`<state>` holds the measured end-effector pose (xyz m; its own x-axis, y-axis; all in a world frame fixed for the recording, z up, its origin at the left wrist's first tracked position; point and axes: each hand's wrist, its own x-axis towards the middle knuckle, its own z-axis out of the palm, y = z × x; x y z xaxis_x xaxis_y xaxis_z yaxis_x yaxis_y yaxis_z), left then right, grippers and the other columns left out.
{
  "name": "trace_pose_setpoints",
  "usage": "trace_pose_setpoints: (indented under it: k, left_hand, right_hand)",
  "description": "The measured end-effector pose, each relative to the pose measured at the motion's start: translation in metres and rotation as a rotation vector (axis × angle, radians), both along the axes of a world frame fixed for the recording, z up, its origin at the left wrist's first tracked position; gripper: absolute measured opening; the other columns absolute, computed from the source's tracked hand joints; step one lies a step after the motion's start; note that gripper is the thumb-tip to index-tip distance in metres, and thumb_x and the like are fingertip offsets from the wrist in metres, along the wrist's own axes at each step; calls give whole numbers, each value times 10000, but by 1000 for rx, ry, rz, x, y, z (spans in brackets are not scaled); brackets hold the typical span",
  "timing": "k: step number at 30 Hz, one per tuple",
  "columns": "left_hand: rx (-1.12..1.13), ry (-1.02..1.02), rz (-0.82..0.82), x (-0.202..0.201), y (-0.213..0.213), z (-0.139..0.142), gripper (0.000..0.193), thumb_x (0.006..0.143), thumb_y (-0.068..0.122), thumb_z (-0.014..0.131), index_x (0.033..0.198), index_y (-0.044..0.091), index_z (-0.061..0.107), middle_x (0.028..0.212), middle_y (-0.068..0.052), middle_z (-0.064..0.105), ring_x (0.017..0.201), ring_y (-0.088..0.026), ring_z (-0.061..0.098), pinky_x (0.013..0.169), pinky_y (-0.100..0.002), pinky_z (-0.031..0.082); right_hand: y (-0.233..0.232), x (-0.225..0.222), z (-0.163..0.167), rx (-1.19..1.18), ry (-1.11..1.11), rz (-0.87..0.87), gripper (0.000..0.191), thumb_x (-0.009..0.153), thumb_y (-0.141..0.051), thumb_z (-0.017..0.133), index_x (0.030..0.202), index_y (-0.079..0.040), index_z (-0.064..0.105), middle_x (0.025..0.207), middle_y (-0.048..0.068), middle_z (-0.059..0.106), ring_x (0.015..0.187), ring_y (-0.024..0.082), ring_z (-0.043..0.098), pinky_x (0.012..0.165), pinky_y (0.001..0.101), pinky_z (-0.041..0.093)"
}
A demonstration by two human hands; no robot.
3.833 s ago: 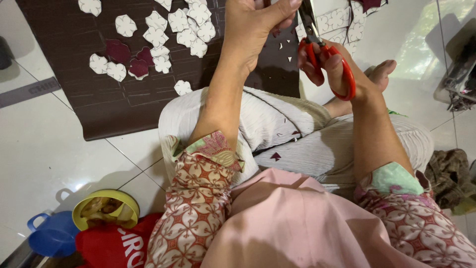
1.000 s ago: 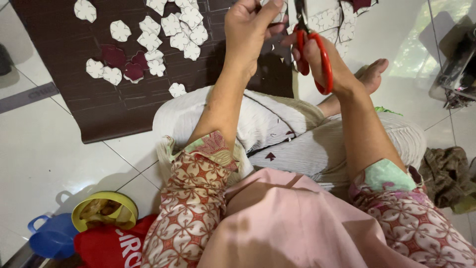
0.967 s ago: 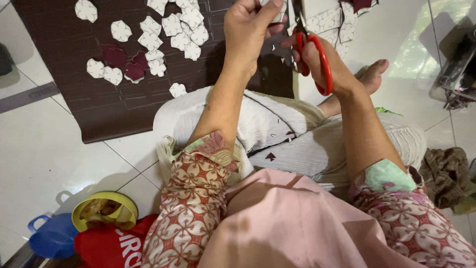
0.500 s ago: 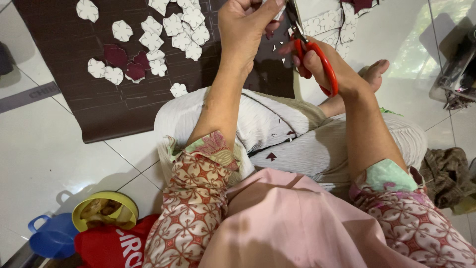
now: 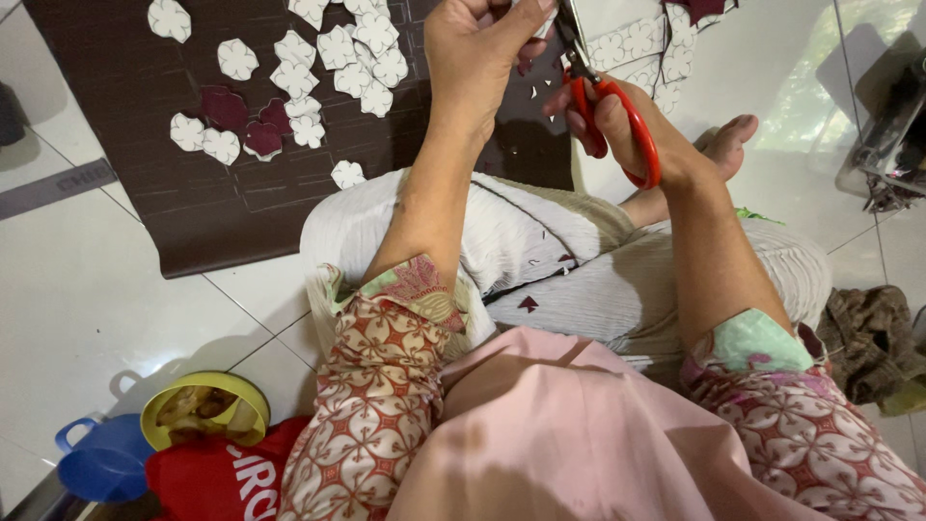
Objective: The person sits on the floor and uses red-handled scissors to cut small, clover-shaped pieces from a maroon fabric sheet. The person holds the fabric with the left hand and cuts along the outlines with the right hand, placing the finished pieces onto a brown mat.
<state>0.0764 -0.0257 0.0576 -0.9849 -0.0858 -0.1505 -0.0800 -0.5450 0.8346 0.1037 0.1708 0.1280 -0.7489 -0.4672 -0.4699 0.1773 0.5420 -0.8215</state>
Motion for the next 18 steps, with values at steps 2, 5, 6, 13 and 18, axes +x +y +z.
trace_pose_setpoints:
  k: [2, 5, 6, 13, 18]
  left_hand:
    - [-5, -14, -8, 0, -1, 1, 150, 912, 180, 817, 859, 70, 730, 777, -16, 740, 677, -79, 681, 591, -220, 508]
    - [-6, -19, -14, 1, -1, 3, 154, 914, 182, 814, 854, 74, 721, 779, -15, 743, 683, -78, 687, 593, -218, 499]
    - [4, -9, -16, 1, -1, 3, 153, 919, 181, 810, 855, 75, 720, 780, -15, 741, 685, -78, 687, 596, -218, 500]
    - [17, 11, -38, 0, -2, 3, 150, 935, 162, 802, 846, 69, 723, 762, -19, 725, 675, -75, 656, 588, -226, 481]
    - [21, 24, -26, 1, 1, 3, 133, 934, 150, 797, 853, 67, 733, 760, -21, 728, 666, -76, 653, 594, -223, 492]
  right_hand:
    - [3, 0, -3, -10, 67, 37, 780, 991, -674, 227, 1084, 9, 592, 733, 13, 475, 662, 147, 436, 627, 296, 362]
    - [6, 0, -6, 8, 125, 66, 958, 949, -821, 153, 1133, 1, 608, 679, 20, 501, 633, 152, 458, 620, 294, 379]
    - [6, 0, -6, 15, 130, 81, 980, 935, -840, 134, 1121, -3, 608, 674, 23, 499, 629, 158, 461, 623, 296, 386]
    - [7, 2, 4, -2, 165, 134, 1020, 996, -839, 131, 1273, 10, 625, 791, 38, 526, 841, 178, 527, 843, 274, 409]
    - [6, 2, 6, 15, 124, 133, 1006, 997, -811, 104, 1291, 4, 616, 797, 35, 512, 854, 189, 517, 883, 250, 397]
